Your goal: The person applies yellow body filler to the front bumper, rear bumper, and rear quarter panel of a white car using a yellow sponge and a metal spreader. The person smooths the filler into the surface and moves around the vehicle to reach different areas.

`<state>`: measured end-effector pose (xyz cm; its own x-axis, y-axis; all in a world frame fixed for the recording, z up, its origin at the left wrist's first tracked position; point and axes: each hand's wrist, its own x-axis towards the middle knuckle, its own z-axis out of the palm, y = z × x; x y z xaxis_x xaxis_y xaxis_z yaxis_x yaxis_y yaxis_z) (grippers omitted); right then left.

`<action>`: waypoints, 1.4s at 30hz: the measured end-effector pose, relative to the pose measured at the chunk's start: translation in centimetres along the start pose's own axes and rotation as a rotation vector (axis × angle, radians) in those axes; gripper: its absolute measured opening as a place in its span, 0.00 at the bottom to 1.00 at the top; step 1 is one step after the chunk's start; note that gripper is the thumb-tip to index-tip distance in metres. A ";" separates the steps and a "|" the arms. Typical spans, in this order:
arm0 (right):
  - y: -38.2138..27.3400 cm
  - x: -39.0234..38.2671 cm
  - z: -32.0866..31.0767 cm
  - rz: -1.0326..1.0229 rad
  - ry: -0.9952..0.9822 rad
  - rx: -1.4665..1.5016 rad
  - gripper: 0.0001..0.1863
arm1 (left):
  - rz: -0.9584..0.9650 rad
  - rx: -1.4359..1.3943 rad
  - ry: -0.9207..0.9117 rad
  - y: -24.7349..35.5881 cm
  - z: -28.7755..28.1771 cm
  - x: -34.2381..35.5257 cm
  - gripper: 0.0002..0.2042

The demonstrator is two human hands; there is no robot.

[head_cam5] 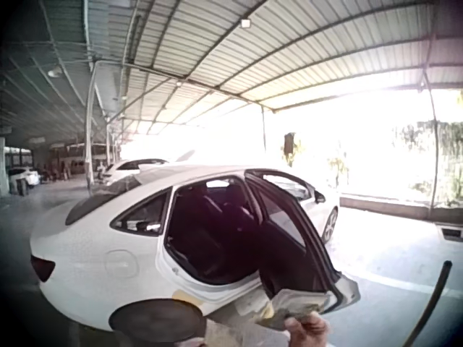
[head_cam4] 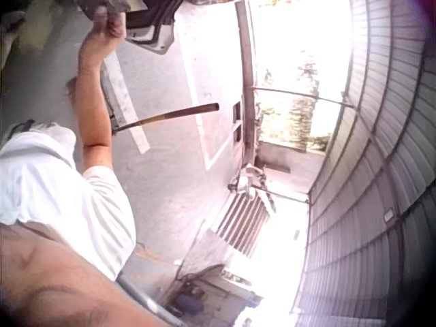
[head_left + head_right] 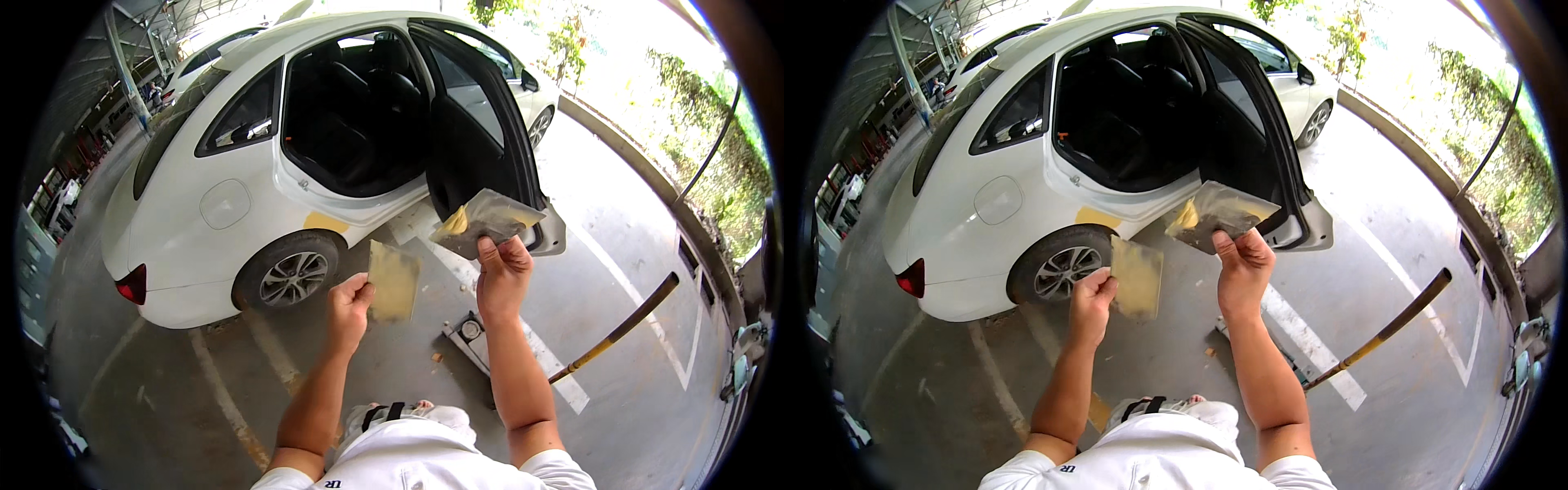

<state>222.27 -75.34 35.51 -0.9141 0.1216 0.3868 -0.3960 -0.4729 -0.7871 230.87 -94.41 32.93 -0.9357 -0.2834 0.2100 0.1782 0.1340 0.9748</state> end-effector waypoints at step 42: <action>-2.5 -1.3 2.9 0.760 -0.743 0.010 0.39 | -0.182 -0.520 -0.213 -0.6 -9.4 -1.2 0.08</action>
<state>224.74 -76.86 38.41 -0.6373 -0.7706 -0.0062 0.2610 -0.2083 -0.9426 234.77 -103.10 32.76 -0.9962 -0.0537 0.0685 0.0843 -0.3972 0.9139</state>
